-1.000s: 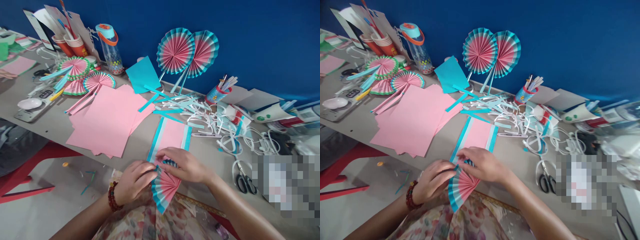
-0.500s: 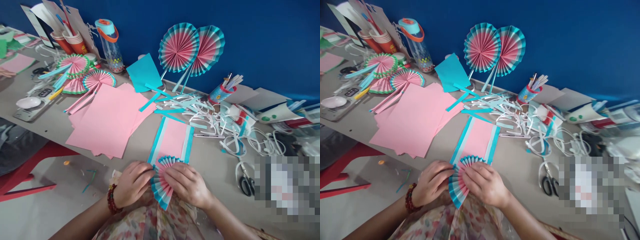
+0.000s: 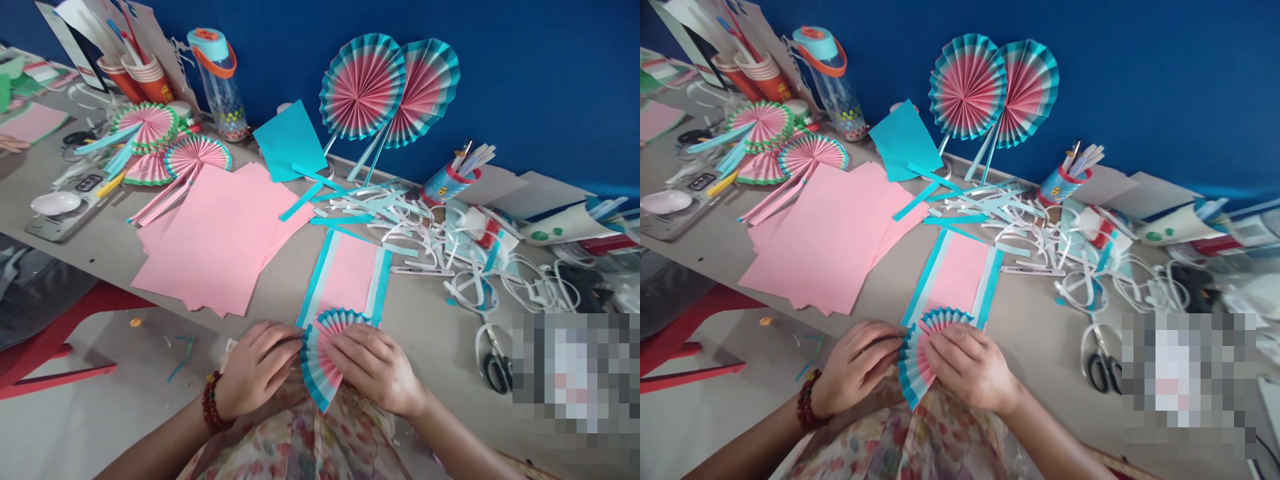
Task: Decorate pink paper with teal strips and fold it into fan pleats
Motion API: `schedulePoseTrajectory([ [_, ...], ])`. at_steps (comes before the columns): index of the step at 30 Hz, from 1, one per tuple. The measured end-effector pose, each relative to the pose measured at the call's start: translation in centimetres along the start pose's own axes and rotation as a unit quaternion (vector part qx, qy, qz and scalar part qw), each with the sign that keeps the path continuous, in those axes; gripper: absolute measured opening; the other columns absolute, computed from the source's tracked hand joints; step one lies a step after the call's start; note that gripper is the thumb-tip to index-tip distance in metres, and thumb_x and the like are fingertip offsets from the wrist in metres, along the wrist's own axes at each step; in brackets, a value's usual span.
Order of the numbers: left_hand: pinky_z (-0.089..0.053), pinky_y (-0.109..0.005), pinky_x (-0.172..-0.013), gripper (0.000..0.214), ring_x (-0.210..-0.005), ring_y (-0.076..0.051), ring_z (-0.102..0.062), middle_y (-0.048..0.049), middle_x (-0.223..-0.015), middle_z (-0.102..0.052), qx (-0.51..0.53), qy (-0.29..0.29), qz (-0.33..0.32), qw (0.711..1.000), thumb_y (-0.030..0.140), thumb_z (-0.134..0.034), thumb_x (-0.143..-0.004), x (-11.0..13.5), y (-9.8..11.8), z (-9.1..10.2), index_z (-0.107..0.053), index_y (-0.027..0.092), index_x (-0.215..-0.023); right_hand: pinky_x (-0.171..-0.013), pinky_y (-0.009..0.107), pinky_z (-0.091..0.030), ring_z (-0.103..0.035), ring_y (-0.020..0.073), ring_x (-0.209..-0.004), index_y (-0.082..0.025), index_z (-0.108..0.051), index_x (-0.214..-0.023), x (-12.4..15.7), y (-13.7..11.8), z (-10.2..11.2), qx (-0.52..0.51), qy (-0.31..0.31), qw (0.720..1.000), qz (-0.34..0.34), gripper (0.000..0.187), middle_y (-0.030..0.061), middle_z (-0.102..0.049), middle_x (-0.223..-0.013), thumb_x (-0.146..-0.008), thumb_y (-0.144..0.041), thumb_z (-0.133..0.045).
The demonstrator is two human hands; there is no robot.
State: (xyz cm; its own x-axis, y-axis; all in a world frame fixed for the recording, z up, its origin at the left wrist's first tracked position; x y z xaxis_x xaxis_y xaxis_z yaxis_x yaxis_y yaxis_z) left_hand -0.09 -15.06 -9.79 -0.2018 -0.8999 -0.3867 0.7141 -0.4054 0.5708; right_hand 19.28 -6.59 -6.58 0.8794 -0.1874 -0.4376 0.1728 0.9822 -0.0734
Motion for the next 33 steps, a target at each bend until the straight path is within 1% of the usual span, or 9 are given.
schedulePoseTrajectory([
  [4,-0.051,-0.034,-0.089,0.031,-0.104,-0.020,-0.060,-0.0104,-0.116,-0.064,0.036,0.003,0.026,0.999,0.007,-0.053,-0.092,-0.3,0.0,0.2,-0.057,0.020,-0.120,-0.092,0.032,-0.052,-0.063,0.0172,-0.098,-0.019,-0.072,-0.110,0.2,0.2,0.0,0.004,0.003,1.000,-0.010,0.031,0.0049,-0.075,-0.104,-0.099,-0.017,-0.043],
  [7,-0.050,-0.035,-0.088,0.031,-0.104,-0.020,-0.059,-0.0104,-0.114,-0.063,0.041,0.000,0.028,0.999,0.006,-0.053,-0.091,-0.3,0.0,0.2,-0.058,0.019,-0.119,-0.092,0.032,-0.052,-0.063,0.0179,-0.098,-0.017,-0.071,-0.111,0.4,0.3,0.1,0.007,0.003,1.000,-0.020,0.031,0.0059,-0.075,-0.103,-0.099,-0.017,-0.043],
  [10,-0.050,-0.036,-0.088,0.030,-0.103,-0.021,-0.058,-0.0101,-0.112,-0.064,0.019,-0.006,0.026,0.999,0.006,-0.052,-0.091,-0.2,0.0,0.2,-0.059,0.019,-0.117,-0.091,0.033,-0.052,-0.063,0.0192,-0.099,-0.016,-0.070,-0.113,0.8,0.4,0.1,0.006,-0.002,0.999,-0.032,0.030,0.0066,-0.075,-0.103,-0.098,-0.018,-0.043],
  [14,-0.050,-0.037,-0.087,0.030,-0.102,-0.022,-0.059,-0.0097,-0.111,-0.064,-0.020,0.007,0.036,0.999,0.008,-0.052,-0.091,-0.7,0.0,0.7,-0.060,0.020,-0.117,-0.092,0.034,-0.051,-0.063,0.0201,-0.102,-0.019,-0.068,-0.119,1.3,0.6,-0.1,0.000,-0.015,0.999,-0.051,0.030,0.0075,-0.074,-0.103,-0.098,-0.022,-0.047],
  [17,-0.050,-0.036,-0.087,0.030,-0.103,-0.022,-0.059,-0.0096,-0.111,-0.064,-0.029,0.010,0.036,0.999,0.009,-0.052,-0.092,-1.1,0.0,0.9,-0.060,0.019,-0.118,-0.093,0.035,-0.051,-0.063,0.0205,-0.102,-0.019,-0.067,-0.120,1.5,0.6,-0.2,-0.001,-0.016,0.998,-0.055,0.030,0.0079,-0.074,-0.103,-0.097,-0.025,-0.049],
  [20,-0.049,-0.037,-0.088,0.030,-0.104,-0.022,-0.058,-0.0099,-0.113,-0.063,-0.033,-0.004,0.036,0.999,0.009,-0.052,-0.092,-1.4,0.0,0.7,-0.060,0.019,-0.119,-0.093,0.035,-0.052,-0.064,0.0202,-0.101,-0.019,-0.067,-0.119,1.5,0.6,-0.2,0.003,-0.017,0.999,-0.052,0.029,0.0075,-0.074,-0.103,-0.098,-0.025,-0.048],
  [24,-0.048,-0.039,-0.090,0.033,-0.105,-0.023,-0.056,-0.0109,-0.117,-0.061,-0.041,-0.032,0.041,0.998,0.009,-0.050,-0.092,-1.3,-0.1,0.3,-0.059,0.018,-0.123,-0.094,0.033,-0.051,-0.064,0.0182,-0.100,-0.020,-0.069,-0.114,1.4,0.5,-0.1,0.019,-0.016,0.999,-0.047,0.026,0.0053,-0.074,-0.104,-0.097,-0.021,-0.049],
  [28,-0.048,-0.041,-0.091,0.036,-0.107,-0.025,-0.054,-0.0117,-0.119,-0.060,-0.069,-0.047,0.045,0.996,0.011,-0.049,-0.092,-1.2,-0.1,0.2,-0.059,0.019,-0.127,-0.094,0.034,-0.051,-0.063,0.0191,-0.100,-0.018,-0.071,-0.110,1.3,0.5,0.0,0.015,-0.014,0.999,-0.038,0.025,0.0055,-0.074,-0.103,-0.097,-0.021,-0.049],
  [33,-0.047,-0.043,-0.094,0.036,-0.109,-0.026,-0.053,-0.0113,-0.122,-0.059,-0.093,-0.072,0.045,0.992,0.013,-0.049,-0.092,-0.9,-0.4,0.0,-0.061,0.021,-0.125,-0.094,0.035,-0.052,-0.063,0.0199,-0.102,-0.016,-0.071,-0.111,1.5,0.7,0.0,0.004,-0.028,0.999,-0.021,0.028,0.0067,-0.074,-0.109,-0.099,-0.025,-0.047],
])
Point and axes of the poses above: each hand's wrist, its own x-axis away from the middle knuckle, its own z-axis out of the back of the hand, y = z × x, the point moved 4 cm from there along -x, towards the middle knuckle
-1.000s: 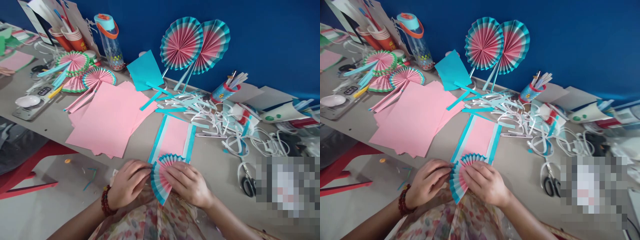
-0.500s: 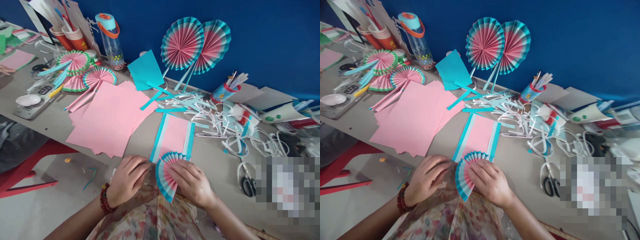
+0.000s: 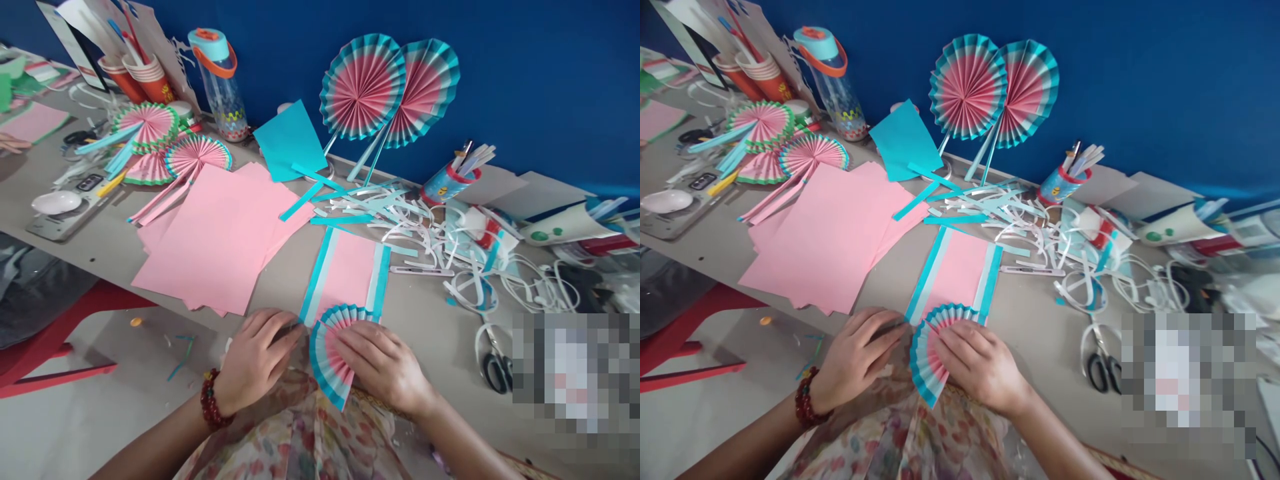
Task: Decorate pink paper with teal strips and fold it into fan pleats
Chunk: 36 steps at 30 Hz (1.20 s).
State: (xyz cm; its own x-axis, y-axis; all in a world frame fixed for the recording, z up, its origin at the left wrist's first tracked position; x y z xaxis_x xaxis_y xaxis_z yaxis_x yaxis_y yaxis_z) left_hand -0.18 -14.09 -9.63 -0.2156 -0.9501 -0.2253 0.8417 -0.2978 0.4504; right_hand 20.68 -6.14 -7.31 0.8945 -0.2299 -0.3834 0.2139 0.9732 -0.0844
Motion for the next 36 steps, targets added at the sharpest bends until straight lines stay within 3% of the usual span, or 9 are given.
schedulePoseTrajectory([
  [4,-0.046,-0.044,-0.096,0.037,-0.110,-0.026,-0.052,-0.0117,-0.124,-0.058,-0.002,-0.006,-0.009,1.000,0.012,-0.050,-0.091,0.2,-0.1,-0.2,-0.061,0.020,-0.126,-0.095,0.034,-0.051,-0.062,0.0188,-0.105,-0.019,-0.070,-0.114,0.0,0.1,0.1,-0.010,0.002,1.000,0.000,0.028,0.0068,-0.074,-0.109,-0.099,-0.024,-0.047],
  [13,-0.046,-0.043,-0.098,0.042,-0.113,-0.026,-0.052,-0.0123,-0.125,-0.057,0.003,-0.010,0.006,1.000,0.015,-0.051,-0.093,0.4,-0.4,-0.5,-0.054,0.018,-0.135,-0.096,0.036,-0.049,-0.061,0.0201,-0.105,-0.014,-0.068,-0.117,-0.7,-0.1,-0.4,-0.020,-0.007,1.000,0.012,0.028,0.0069,-0.072,-0.112,-0.097,-0.019,-0.050],
  [27,-0.048,-0.043,-0.095,0.039,-0.107,-0.025,-0.052,-0.0119,-0.118,-0.059,-0.019,-0.035,0.012,0.999,0.017,-0.047,-0.096,-0.4,-0.1,-0.2,-0.054,0.015,-0.135,-0.098,0.035,-0.045,-0.059,0.0198,-0.106,-0.018,-0.069,-0.117,-0.4,-0.1,-0.5,-0.015,-0.022,1.000,0.005,0.026,0.0040,-0.071,-0.117,-0.098,-0.021,-0.051],
  [36,-0.049,-0.042,-0.088,0.039,-0.103,-0.026,-0.053,-0.0114,-0.113,-0.058,-0.048,-0.040,0.014,0.998,0.020,-0.051,-0.095,-0.3,-0.6,0.2,-0.056,0.021,-0.134,-0.096,0.035,-0.046,-0.059,0.0193,-0.105,-0.019,-0.069,-0.116,-0.3,-0.1,-0.8,-0.007,-0.020,1.000,0.004,0.026,0.0052,-0.072,-0.116,-0.098,-0.022,-0.051],
])
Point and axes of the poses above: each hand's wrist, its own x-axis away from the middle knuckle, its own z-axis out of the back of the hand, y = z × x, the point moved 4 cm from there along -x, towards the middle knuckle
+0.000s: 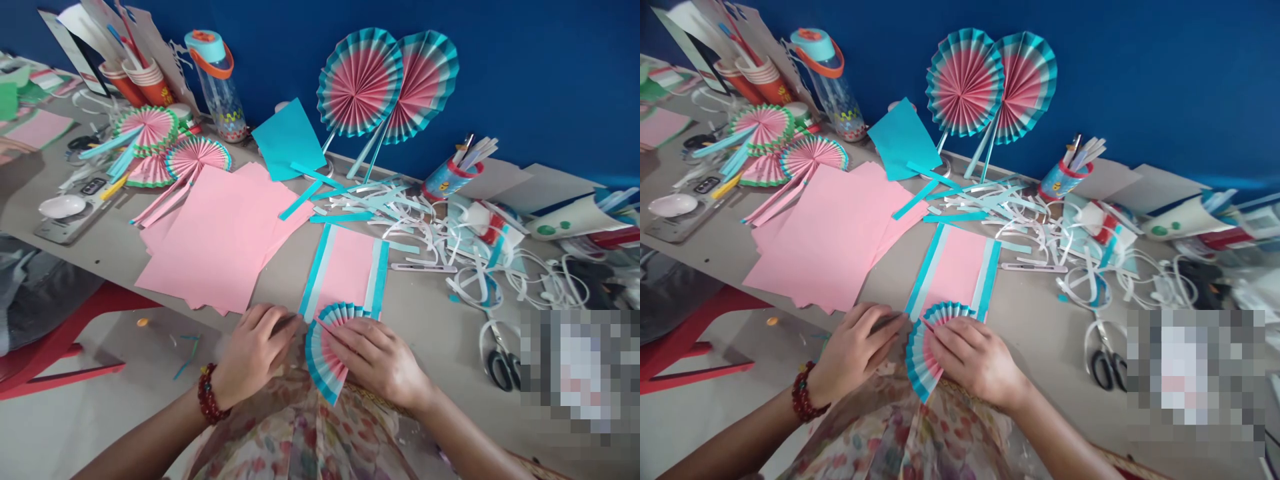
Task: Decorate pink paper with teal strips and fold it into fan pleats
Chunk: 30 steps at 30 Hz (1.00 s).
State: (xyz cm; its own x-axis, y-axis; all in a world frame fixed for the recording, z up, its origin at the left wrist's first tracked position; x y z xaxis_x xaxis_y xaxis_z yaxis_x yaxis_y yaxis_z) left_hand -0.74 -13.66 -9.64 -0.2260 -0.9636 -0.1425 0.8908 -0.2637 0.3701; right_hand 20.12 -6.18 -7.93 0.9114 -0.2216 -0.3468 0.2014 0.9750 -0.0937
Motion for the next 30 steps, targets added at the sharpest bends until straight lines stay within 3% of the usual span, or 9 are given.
schedulePoseTrajectory([
  [6,-0.049,-0.039,-0.088,0.038,-0.104,-0.024,-0.052,-0.0103,-0.111,-0.055,0.040,0.007,0.001,0.999,0.014,-0.049,-0.095,0.0,-0.6,0.2,-0.058,0.021,-0.131,-0.094,0.034,-0.048,-0.059,0.0195,-0.107,-0.019,-0.069,-0.117,0.1,-0.1,0.0,0.000,-0.001,1.000,0.006,0.026,0.0059,-0.071,-0.117,-0.097,-0.023,-0.053],
  [30,-0.048,-0.038,-0.081,0.036,-0.098,-0.023,-0.053,-0.0092,-0.106,-0.057,0.044,-0.005,0.001,0.999,0.013,-0.048,-0.094,-1.0,-1.1,0.8,-0.063,0.024,-0.125,-0.091,0.033,-0.050,-0.061,0.0182,-0.103,-0.017,-0.069,-0.114,-0.4,0.1,0.4,-0.003,0.017,1.000,0.009,0.024,0.0071,-0.072,-0.111,-0.096,-0.021,-0.054],
])
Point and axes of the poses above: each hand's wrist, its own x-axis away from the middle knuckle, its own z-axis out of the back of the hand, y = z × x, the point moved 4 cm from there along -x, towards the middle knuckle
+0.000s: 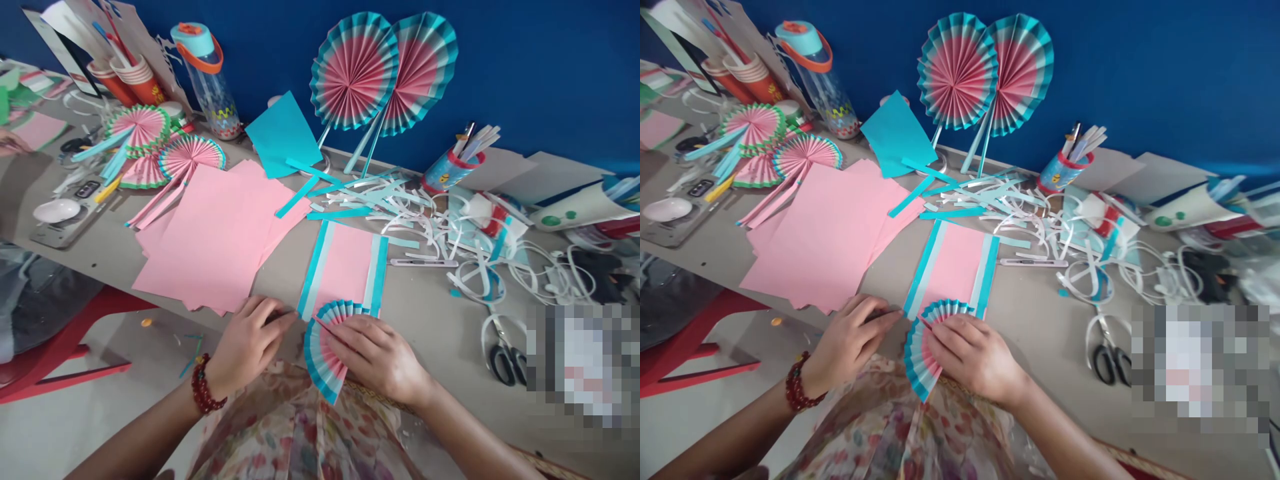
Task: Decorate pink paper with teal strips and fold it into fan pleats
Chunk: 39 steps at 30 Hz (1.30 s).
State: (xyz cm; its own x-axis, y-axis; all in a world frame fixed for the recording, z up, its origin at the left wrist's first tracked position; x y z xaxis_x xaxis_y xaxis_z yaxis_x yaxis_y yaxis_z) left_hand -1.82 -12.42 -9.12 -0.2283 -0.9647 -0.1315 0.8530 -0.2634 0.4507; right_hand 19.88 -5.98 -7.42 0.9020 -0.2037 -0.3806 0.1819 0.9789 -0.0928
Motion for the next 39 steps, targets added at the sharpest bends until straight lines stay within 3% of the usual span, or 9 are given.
schedulePoseTrajectory([
  [10,-0.044,-0.036,-0.081,0.040,-0.098,-0.021,-0.053,-0.0064,-0.104,-0.058,0.026,0.016,0.018,0.999,0.007,-0.045,-0.094,-0.4,-0.3,0.5,-0.065,0.029,-0.121,-0.093,0.032,-0.050,-0.061,0.0173,-0.103,-0.020,-0.069,-0.114,0.2,0.0,0.0,0.013,-0.001,1.000,0.000,0.024,0.0065,-0.072,-0.113,-0.098,-0.023,-0.051],
  [19,-0.046,-0.040,-0.088,0.045,-0.103,-0.023,-0.053,-0.0073,-0.110,-0.058,-0.011,-0.022,-0.057,0.998,0.005,-0.051,-0.088,-0.2,-1.3,0.5,-0.064,0.029,-0.124,-0.092,0.034,-0.051,-0.062,0.0190,-0.104,-0.017,-0.069,-0.115,0.3,-0.1,-0.3,0.007,-0.002,1.000,0.004,0.024,0.0062,-0.072,-0.115,-0.095,-0.023,-0.057],
  [25,-0.046,-0.036,-0.082,0.045,-0.096,-0.020,-0.055,-0.0063,-0.106,-0.060,0.015,0.004,-0.069,0.997,0.007,-0.049,-0.090,-0.2,-1.7,0.4,-0.063,0.031,-0.125,-0.094,0.034,-0.051,-0.061,0.0189,-0.108,-0.018,-0.068,-0.116,0.6,0.5,1.0,-0.002,0.047,0.999,-0.009,0.026,0.0070,-0.072,-0.112,-0.097,-0.020,-0.051],
  [29,-0.048,-0.032,-0.081,0.037,-0.094,-0.018,-0.058,-0.0056,-0.101,-0.064,0.088,0.058,-0.047,0.993,0.009,-0.047,-0.095,-0.3,-1.8,0.8,-0.061,0.027,-0.124,-0.094,0.037,-0.051,-0.061,0.0224,-0.109,-0.025,-0.062,-0.128,0.9,3.2,4.0,0.028,0.131,0.986,-0.101,0.036,0.0072,-0.071,-0.111,-0.093,-0.018,-0.055],
  [32,-0.050,-0.031,-0.082,0.030,-0.098,-0.018,-0.060,-0.0075,-0.104,-0.065,0.127,0.091,-0.018,0.988,0.013,-0.044,-0.097,-0.2,-2.0,1.0,-0.061,0.022,-0.120,-0.088,0.039,-0.051,-0.064,0.0233,-0.097,-0.032,-0.058,-0.134,0.8,6.3,6.0,0.100,0.166,0.967,-0.168,0.043,0.0065,-0.069,-0.111,-0.092,-0.023,-0.058],
  [36,-0.051,-0.032,-0.082,0.027,-0.098,-0.019,-0.061,-0.0092,-0.104,-0.065,0.108,0.107,-0.022,0.988,0.015,-0.043,-0.098,0.1,-1.7,0.9,-0.062,0.021,-0.117,-0.086,0.039,-0.049,-0.063,0.0229,-0.089,-0.029,-0.062,-0.129,0.1,10.9,7.4,0.180,0.181,0.946,-0.199,0.038,0.0056,-0.070,-0.101,-0.092,-0.026,-0.057],
  [39,-0.051,-0.033,-0.083,0.032,-0.099,-0.020,-0.060,-0.0099,-0.108,-0.064,0.064,0.087,-0.052,0.993,0.013,-0.044,-0.097,0.0,-1.3,0.5,-0.060,0.022,-0.122,-0.089,0.041,-0.047,-0.060,0.0245,-0.094,-0.025,-0.065,-0.123,-1.5,14.6,7.7,0.201,0.172,0.944,-0.197,0.033,0.0064,-0.071,-0.100,-0.092,-0.023,-0.053],
])
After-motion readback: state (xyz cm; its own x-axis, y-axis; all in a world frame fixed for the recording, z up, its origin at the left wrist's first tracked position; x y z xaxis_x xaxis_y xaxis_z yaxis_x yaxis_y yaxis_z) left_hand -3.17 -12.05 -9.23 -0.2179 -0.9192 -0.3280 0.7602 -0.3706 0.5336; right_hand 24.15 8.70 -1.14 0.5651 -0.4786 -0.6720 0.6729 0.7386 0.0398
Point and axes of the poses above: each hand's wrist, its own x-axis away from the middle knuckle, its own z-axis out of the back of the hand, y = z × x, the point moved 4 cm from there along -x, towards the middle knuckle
